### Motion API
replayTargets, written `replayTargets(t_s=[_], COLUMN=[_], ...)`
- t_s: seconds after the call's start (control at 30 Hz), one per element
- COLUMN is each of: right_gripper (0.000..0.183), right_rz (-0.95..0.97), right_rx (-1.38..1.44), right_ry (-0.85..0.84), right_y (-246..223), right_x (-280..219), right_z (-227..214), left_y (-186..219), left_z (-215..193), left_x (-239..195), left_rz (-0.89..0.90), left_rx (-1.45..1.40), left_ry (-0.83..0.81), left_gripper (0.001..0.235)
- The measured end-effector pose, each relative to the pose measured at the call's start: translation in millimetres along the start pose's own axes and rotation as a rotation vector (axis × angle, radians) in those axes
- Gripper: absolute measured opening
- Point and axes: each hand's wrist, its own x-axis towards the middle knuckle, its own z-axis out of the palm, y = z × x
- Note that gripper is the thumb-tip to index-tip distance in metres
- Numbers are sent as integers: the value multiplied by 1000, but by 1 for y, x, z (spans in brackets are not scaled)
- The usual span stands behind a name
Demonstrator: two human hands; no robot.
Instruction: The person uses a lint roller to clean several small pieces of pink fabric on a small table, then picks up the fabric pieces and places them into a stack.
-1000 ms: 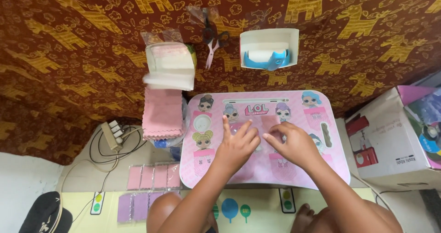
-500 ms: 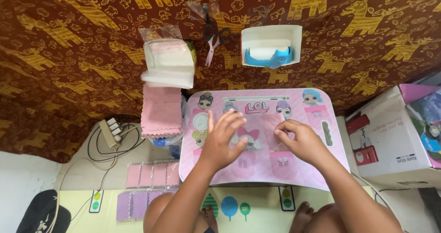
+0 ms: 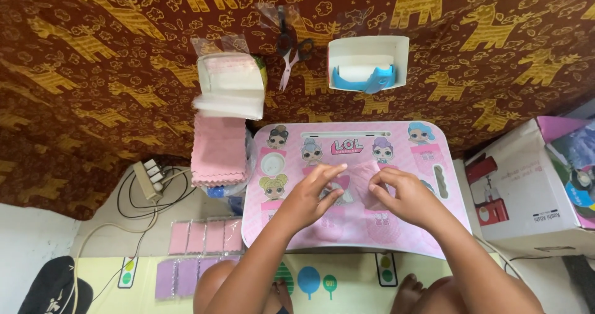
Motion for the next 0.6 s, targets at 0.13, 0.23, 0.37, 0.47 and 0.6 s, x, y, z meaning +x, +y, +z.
replayTargets(t_s=[0.13, 0.23, 0.37, 0.47, 0.6], right_gripper=[11, 11, 10, 10, 9], right_rz=[-7, -35, -82, -95, -94], right_rx=[0, 4, -38, -52, -65], right_ry=[-5, -2, -10, -6, -15], right_y=[-3, -2, 0, -2, 1], right_x=[-1, 1, 0, 2, 2], right_z=[0, 1, 2, 1, 3], left_y=[8, 5, 2, 3, 2], left_z=[-5, -8, -11, -13, -13], left_x=[1, 1, -2, 0, -2], left_rz=[21, 7, -12, -22, -65], left_rx=[-6, 21, 53, 55, 6], left_ry=[-12, -124, -158, -166, -193], left_gripper=[55, 41, 38, 35, 26])
